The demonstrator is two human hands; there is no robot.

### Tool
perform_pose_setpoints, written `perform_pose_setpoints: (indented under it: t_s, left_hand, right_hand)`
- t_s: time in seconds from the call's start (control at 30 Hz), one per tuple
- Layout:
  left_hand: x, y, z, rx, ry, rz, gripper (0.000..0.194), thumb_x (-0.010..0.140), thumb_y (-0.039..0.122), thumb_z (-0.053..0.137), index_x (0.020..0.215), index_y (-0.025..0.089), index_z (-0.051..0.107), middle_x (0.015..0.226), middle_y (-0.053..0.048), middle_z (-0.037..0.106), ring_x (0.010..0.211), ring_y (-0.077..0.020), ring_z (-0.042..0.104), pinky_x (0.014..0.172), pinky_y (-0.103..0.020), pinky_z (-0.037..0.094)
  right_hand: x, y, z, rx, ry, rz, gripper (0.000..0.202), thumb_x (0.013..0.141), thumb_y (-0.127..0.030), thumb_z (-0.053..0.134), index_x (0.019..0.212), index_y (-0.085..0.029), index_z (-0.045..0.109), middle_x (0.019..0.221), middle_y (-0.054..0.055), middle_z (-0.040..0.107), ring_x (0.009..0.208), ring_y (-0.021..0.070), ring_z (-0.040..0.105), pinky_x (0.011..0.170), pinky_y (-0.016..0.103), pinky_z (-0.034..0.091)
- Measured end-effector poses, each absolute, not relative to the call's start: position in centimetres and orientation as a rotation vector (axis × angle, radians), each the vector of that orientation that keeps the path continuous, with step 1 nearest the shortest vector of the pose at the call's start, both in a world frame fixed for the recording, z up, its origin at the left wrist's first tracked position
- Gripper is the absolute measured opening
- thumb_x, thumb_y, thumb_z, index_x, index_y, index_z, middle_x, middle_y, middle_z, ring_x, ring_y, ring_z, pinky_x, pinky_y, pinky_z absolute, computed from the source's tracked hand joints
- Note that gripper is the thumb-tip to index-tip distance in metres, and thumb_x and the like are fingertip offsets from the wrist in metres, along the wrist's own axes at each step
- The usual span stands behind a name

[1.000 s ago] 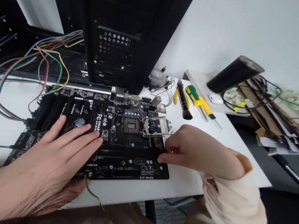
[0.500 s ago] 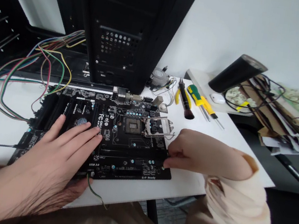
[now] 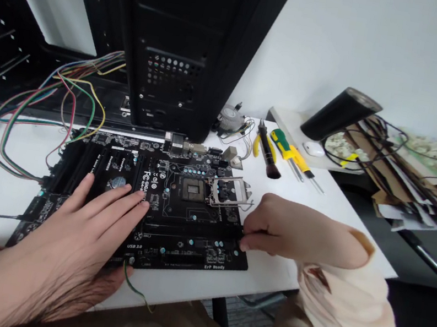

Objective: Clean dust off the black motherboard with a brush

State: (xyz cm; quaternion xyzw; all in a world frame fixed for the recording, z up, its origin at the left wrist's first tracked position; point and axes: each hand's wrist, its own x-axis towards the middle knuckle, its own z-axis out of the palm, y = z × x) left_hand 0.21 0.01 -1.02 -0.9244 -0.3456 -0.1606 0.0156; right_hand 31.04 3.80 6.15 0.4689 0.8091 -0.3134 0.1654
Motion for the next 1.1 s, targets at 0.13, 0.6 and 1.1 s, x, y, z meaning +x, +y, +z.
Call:
perform_pose_setpoints:
  t_s: [0.13, 0.6, 1.1]
  left_hand:
    - [0.3, 0.0, -1.1, -2.889, -1.126, -0.500, 0.059, 0.083, 0.050, 0.058, 0.131, 0.015, 0.051, 0.132, -0.010, 0.056, 0.123, -0.0299, 0.049, 0.117, -0.045, 0.003]
    - [0.0, 0.1, -1.4, -2.884, -1.027, -0.521, 0.047, 0.083, 0.034, 0.048, 0.128, 0.020, 0.053, 0.129, -0.011, 0.056, 0.123, -0.0334, 0.047, 0.113, -0.058, 0.012]
    - [-0.2, 0.0, -0.4, -2.986, -1.044, -0.534, 0.052, 0.082, 0.025, 0.051, 0.132, 0.011, 0.048, 0.135, -0.014, 0.052, 0.133, -0.0331, 0.037, 0.114, -0.059, 0.010]
  right_hand:
    - [31.7, 4.0, 6.1, 1.438, 2.367, -0.860, 0.038, 0.083, -0.040, 0.051, 0.056, -0.016, 0.061, 0.047, -0.003, 0.041, 0.045, 0.0069, 0.033, 0.044, 0.021, 0.027]
    - [30.1, 4.0, 5.6, 1.510, 2.192, -0.638, 0.040, 0.086, -0.035, 0.039, 0.051, -0.017, 0.047, 0.049, -0.001, 0.042, 0.045, 0.0083, 0.033, 0.047, 0.024, 0.028]
    - [31.3, 3.9, 5.5, 1.455, 2.223, -0.665, 0.033, 0.085, -0.039, 0.044, 0.066, -0.018, 0.061, 0.056, 0.000, 0.053, 0.049, 0.0105, 0.042, 0.047, 0.023, 0.029]
